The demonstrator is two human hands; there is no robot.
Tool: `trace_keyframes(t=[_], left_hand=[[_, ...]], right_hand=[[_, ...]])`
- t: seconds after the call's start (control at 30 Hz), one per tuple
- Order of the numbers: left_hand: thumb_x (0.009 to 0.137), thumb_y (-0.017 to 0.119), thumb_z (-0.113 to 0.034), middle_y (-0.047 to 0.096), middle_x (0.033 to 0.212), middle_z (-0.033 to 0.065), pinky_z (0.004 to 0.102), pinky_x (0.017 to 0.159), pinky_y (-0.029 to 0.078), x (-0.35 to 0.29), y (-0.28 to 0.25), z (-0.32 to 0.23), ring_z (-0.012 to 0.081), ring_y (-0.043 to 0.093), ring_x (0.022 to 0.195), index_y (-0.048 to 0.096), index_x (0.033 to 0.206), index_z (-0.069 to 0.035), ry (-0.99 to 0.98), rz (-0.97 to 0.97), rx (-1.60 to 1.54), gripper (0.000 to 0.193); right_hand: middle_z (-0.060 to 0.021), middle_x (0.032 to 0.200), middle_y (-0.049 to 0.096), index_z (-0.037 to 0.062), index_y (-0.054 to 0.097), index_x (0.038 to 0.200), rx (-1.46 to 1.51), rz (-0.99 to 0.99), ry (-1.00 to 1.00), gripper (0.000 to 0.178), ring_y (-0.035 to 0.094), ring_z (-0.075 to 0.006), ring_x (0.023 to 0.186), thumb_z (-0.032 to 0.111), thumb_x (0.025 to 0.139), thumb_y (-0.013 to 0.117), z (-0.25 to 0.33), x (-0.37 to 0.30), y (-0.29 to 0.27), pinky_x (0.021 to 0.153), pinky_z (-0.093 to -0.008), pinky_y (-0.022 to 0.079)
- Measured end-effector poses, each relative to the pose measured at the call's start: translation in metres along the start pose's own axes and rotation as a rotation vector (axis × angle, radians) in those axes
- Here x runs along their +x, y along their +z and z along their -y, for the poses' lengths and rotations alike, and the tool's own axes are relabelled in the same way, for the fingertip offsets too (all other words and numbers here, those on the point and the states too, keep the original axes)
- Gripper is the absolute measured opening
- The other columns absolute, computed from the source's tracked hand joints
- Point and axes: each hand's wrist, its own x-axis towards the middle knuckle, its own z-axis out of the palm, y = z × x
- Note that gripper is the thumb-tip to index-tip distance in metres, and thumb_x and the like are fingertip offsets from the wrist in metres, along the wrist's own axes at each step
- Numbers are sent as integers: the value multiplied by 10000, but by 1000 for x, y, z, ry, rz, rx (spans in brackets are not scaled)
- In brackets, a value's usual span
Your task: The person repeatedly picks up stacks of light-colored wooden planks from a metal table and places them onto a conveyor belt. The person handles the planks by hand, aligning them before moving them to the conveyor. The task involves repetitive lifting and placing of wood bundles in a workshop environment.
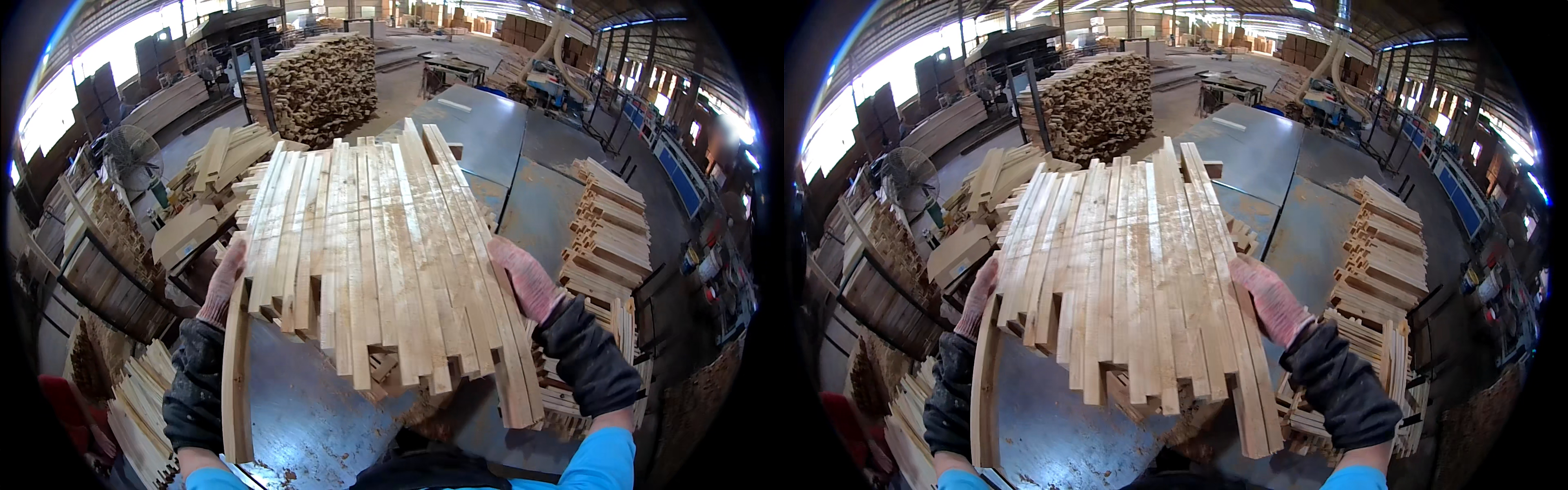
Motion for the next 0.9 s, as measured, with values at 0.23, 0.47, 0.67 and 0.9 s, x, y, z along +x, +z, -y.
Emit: trace_keyframes(t=[0.23,0.47,0.67,0.9], left_hand=[[1110,608,-298,714,1342,145,350,1046,593,26,-2,-11,216,720,1193,594,1451,41,-190,92,-97,481],[931,667,-142,711,1331,208,408,994,645,5,22,-25,292,762,1143,510,1512,93,-183,108,151,647],[855,747,-100,613,1452,232,476,1062,614,1,32,-14,349,701,1257,305,1645,20,-71,209,10,913],[829,791,-122,626,1435,204,487,1074,601,-16,42,-13,338,695,1256,314,1655,-25,11,165,48,959]], right_hand=[[-54,1220,687,34,595,1427,-96,47,192,529,678,-156,1045,339,1025,755,2,38,-13,968,-298,555],[-61,1298,665,58,544,1506,-208,33,149,674,637,-176,1162,282,955,861,1,32,1,1044,-330,521],[-108,1457,616,54,390,1636,-229,59,10,901,603,-221,1327,271,923,897,-1,26,0,1162,-385,479],[-129,1502,593,43,323,1676,-154,32,-150,983,598,-219,1348,213,901,904,-7,5,0,1152,-378,493]])
